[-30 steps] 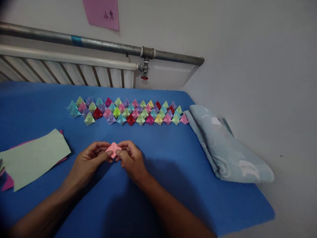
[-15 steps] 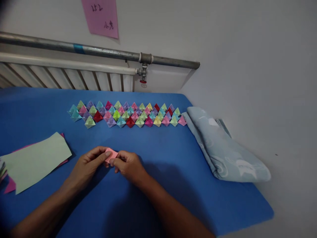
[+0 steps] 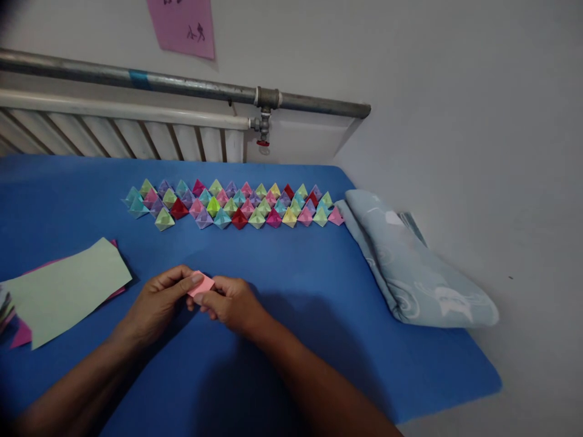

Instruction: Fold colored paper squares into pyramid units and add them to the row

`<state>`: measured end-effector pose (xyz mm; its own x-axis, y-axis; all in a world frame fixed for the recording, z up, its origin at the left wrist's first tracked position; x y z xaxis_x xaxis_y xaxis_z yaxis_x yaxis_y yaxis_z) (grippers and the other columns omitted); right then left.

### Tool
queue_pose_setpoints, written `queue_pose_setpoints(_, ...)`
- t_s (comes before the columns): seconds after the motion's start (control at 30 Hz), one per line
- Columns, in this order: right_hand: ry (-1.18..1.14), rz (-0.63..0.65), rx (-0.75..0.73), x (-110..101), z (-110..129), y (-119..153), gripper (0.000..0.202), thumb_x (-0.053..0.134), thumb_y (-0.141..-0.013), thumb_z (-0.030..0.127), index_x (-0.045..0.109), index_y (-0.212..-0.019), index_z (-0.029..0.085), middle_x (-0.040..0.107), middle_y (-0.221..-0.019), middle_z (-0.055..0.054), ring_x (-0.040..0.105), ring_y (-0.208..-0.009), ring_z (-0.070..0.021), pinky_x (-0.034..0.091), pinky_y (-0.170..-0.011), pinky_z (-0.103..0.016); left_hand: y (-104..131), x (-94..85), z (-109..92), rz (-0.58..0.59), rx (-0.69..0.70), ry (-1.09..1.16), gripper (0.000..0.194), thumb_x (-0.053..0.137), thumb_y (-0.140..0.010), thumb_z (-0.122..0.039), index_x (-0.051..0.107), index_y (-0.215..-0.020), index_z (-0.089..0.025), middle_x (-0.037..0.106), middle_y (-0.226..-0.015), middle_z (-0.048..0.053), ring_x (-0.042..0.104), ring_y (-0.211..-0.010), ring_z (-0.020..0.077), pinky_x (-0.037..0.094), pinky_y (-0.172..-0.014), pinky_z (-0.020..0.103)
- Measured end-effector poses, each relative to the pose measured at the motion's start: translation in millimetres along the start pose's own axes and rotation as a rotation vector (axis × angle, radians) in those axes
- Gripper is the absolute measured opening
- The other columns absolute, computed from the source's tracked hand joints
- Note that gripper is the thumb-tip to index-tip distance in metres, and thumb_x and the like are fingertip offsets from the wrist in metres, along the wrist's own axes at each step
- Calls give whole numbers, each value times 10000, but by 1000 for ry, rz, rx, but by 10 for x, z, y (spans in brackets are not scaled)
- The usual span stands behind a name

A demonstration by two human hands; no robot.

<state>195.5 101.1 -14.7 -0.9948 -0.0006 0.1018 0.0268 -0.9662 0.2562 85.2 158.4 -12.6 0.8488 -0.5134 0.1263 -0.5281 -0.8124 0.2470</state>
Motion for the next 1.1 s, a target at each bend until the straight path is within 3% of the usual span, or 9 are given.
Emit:
queue_pose_setpoints(0.33,-77,-40,119,39,-72,12,140,572,-784,196,533,-651,183,482,-496,83,390,-403,-42,300,-402,-170,2,14,-23,-11,-9,34,352,744,-705,-461,594,-587,-165,571,-522,-24,501,-491,79,412,-508,202)
queue_pose_setpoints(0.47,-69,-10,178,42,-69,32,180,579,-797,274,529,-649,185,491,-509,68,399,-406,-56,296,-379,-178,-7,4,4,27,-68,80,352,737,-714,-457,589,-594,-161,580,-522,-16,502,-455,74,403,-460,191)
queue_pose_setpoints(0.57,21,-126,35,-76,-6,49,186,560,-833,346,560,-725,195,480,-522,72,396,-410,-64,311,-396,-187,-21,-48,29,-13,-135,128,340,776,-657,-423,570,-585,-162,546,-491,-38,452,-387,60,373,-394,186)
queue_pose_setpoints(0.67,235,-312,-266,-194,105,104,57,581,-813,266,594,-824,212,535,-655,46,478,-531,-80,407,-508,-199,-30,-85,38,-62,-168,174,331,801,-597,-382,552,-568,-165,480,-444,-67,414,-354,57,348,-347,184)
queue_pose_setpoints(0.8,696,-240,-707,-37,210,214,190,573,-807,136,651,-963,212,604,-994,-52,580,-843,-132,488,-792,-274,-27,-79,55,-61,-190,208,323,794,-580,-368,543,-561,-165,493,-438,-63,412,-338,56,340,-335,183)
queue_pose_setpoints(0.9,863,-180,-770,49,181,236,222,545,-852,130,662,-1019,215,592,-1070,-77,577,-879,-142,491,-823,-285,-18,-45,74,-25,-216,234,329,790,-571,-376,536,-554,-168,498,-429,-57,421,-334,63,337,-333,187)
queue_pose_setpoints(1.1,947,-171,-692,-6,137,185,217,496,-899,134,680,-974,223,597,-1071,-70,573,-851,-127,485,-812,-266,-24,-28,66,26,-221,122,345,750,-636,-450,556,-571,-174,512,-449,-38,447,-367,80,360,-385,206)
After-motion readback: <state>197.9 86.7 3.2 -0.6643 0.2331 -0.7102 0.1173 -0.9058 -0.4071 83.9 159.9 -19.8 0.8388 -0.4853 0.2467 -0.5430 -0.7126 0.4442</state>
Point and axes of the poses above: each hand's wrist, its own y-axis away from the middle knuckle, its own x-axis out of the palm, z = x × y, the point moved 5 cm from there along -y, towards the middle knuckle
